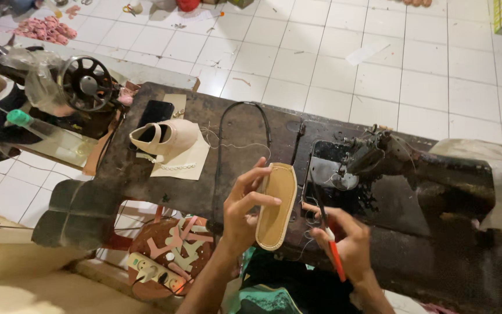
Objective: The person sews a beige shoe upper using a manual sewing machine, guiding the material under the needle and trimming excess thread with scissors. The person then inspects the stitched shoe and prepares another shoe upper for sewing.
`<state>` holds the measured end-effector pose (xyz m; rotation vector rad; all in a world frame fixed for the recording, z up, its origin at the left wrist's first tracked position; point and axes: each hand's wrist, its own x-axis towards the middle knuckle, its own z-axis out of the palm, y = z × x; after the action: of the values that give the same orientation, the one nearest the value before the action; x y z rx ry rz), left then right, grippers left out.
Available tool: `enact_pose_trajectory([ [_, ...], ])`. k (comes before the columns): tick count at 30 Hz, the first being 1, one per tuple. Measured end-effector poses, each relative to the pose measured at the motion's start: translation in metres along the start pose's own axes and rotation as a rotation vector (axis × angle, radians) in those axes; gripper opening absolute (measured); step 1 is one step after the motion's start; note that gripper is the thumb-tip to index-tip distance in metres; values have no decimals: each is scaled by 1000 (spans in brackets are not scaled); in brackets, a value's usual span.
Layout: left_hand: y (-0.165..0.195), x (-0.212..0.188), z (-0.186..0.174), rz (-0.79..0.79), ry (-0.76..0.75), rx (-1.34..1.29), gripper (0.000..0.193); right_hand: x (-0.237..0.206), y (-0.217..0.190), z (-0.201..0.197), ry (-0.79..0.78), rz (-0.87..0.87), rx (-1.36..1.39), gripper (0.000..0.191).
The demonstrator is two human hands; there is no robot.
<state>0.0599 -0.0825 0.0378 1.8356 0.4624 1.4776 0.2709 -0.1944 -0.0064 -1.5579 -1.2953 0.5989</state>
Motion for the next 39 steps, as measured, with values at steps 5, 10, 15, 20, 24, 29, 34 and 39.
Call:
enact_pose_trajectory([
  [5,6,-4,-8,-32,-133,0,22,19,-19,-22,28,-262,-347,58],
  [10,12,-3,-12,-49,-201,-13,19,25,-32,-35,86,-441,-468,61],
  [15,18,2,-12,-37,-209,87,21,27,-31,-36,107,-514,-548,61],
  [20,20,4,-10,-57,-212,71,23,28,-23,-37,102,-595,-585,60],
  [24,18,2,-11,-47,-203,140,28,28,-9,-36,14,-474,-479,56],
  [29,-3,0,-24,-384,-91,314,20,17,12,-28,51,-252,-278,49],
  [34,-47,21,-86,-795,37,508,52,4,23,-10,-159,389,156,24],
  [39,-92,42,-138,-581,41,898,52,0,27,3,-286,500,421,32],
])
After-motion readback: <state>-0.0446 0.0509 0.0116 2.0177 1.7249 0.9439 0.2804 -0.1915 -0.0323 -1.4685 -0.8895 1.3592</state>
